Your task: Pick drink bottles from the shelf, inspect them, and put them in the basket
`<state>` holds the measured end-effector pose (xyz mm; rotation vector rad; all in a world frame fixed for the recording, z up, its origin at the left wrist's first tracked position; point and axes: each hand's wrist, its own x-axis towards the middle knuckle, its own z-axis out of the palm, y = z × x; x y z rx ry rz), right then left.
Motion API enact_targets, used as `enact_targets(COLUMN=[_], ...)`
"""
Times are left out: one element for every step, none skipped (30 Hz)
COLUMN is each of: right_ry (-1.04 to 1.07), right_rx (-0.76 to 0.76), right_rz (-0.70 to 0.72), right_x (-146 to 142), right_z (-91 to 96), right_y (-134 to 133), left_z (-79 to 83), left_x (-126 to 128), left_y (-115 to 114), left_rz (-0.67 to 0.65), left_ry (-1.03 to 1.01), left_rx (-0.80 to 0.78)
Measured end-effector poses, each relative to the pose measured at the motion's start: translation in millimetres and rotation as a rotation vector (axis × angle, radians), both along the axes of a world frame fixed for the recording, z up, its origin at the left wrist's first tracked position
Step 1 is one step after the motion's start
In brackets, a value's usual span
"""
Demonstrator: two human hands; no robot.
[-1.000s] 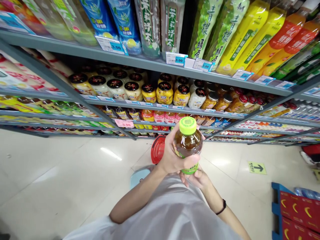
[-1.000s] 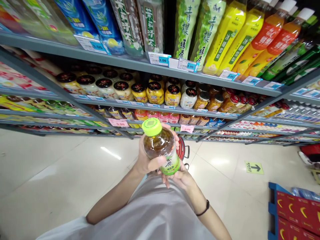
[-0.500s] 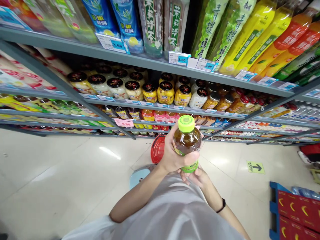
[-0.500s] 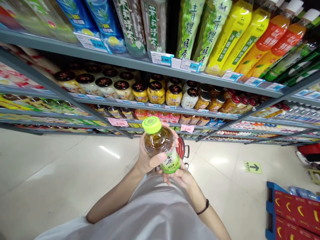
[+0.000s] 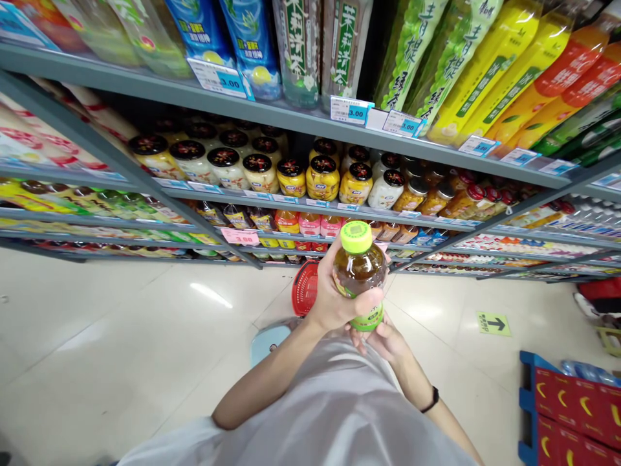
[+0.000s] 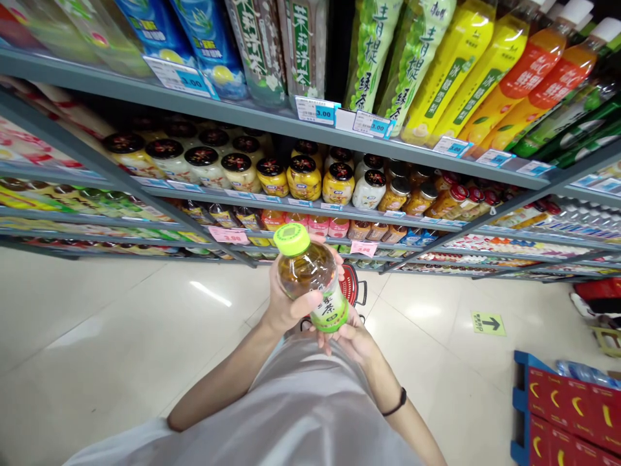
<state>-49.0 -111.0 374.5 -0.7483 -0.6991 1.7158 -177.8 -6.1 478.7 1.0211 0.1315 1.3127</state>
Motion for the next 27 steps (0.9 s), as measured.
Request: enact_targets(right_ry=[-0.010,-0.024,-0.041,-0.058,-0.071,-0.082,-0.089,-0.093,-0.097,-0.103,-0.109,-0.115,-0.122,-0.126,-0.132,-0.142,-0.157,-0.177,-0.198,-0.222,-0.243,-0.259,-0.273,-0.284,-0.289,-0.286,-0.277], right_rx=[0.001,0.001,0.001,0.002,0.001,-0.001,-0.003,-0.005,-0.006,-0.007,-0.007,-0.007,-0.007,-0.006,-0.005,-0.001,0.004,0.011,0.019,0.026,0.033,0.037,0.038,0.034,0.025,0.007,-0.012], right_rz=[-0.006,-0.013,-0.019,-0.023,-0.028,-0.030,-0.033,-0.036,-0.043,-0.053,-0.070,-0.093,-0.119,-0.147,-0.176,-0.203,-0.225,-0.240,-0.252,-0.256,-0.254,-0.248,-0.244,-0.243,-0.239,-0.222,-0.202], right_x=[-0.6,-1.0,-1.3,-1.4,-1.3,-1.2,-1.1,-1.0,-1.1,-1.4,-1.8,-2.3,-2.8,-3.2,-3.4,-3.4,-3.1,-2.5,-1.9,-1.2,-0.7,-0.4,-0.5,-1.1,-2.0,-3.4,-4.9], right_z=[0.4,0.5,0.4,-0.1,-0.9,-2.0,-3.2,-4.5,-5.8,-7.0,-8.1,-9.1,-10.0,-10.7,-11.3,-11.8,-12.2,-12.4,-12.4,-12.4,-12.3,-12.1,-12.0,-11.9,-11.9,-12.1,-12.4], right_y=[0.1,0.2,0.4,0.7,0.9,1.0,1.1,1.0,0.9,0.8,0.8,0.9,1.0,1.1,1.2,1.1,0.9,0.5,-0.1,-0.8,-1.5,-2.1,-2.6,-3.1,-3.5,-4.1,-4.7], left_z=[-0.1,-0.2,-0.4,-0.6,-0.8,-1.0,-1.1,-1.2,-1.3,-1.5,-1.8,-2.3,-2.9,-3.7,-4.5,-5.2,-5.8,-6.2,-6.4,-6.4,-6.4,-6.5,-6.7,-7.2,-7.8,-8.6,-9.3], left_x=[-0.7,-1.3,-1.6,-1.8,-1.9,-1.9,-2.0,-2.1,-2.3,-2.6,-3.0,-3.3,-3.5,-3.7,-3.7,-3.7,-3.6,-3.6,-3.7,-3.9,-4.2,-4.6,-5.1,-5.5,-5.9,-6.3,-6.7], left_y=[-0.2,-0.3,-0.3,-0.3,-0.3,-0.3,-0.4,-0.5,-0.7,-1.0,-1.2,-1.3,-1.5,-1.5,-1.5,-1.5,-1.5,-1.5,-1.6,-1.8,-2.2,-2.9,-3.7,-4.8,-6.0,-7.3,-8.4], left_rz=[0.001,0.003,0.006,0.012,0.019,0.025,0.029,0.032,0.033,0.036,0.043,0.054,0.070,0.088,0.108,0.125,0.136,0.140,0.142,0.143,0.143,0.143,0.151,0.163,0.176,0.188,0.198], left_ry=[-0.003,-0.009,-0.016,-0.024,-0.031,-0.036,-0.038,-0.035,-0.028,-0.015,0.002,0.021,0.042,0.065,0.084,0.101,0.112,0.117,0.120,0.122,0.128,0.141,0.160,0.181,0.199,0.211,0.216], left_rx=[0.012,0.025,0.037,0.046,0.054,0.059,0.063,0.067,0.073,0.082,0.094,0.107,0.124,0.139,0.149,0.155,0.158,0.160,0.161,0.161,0.163,0.169,0.181,0.202,0.230,0.260,0.284])
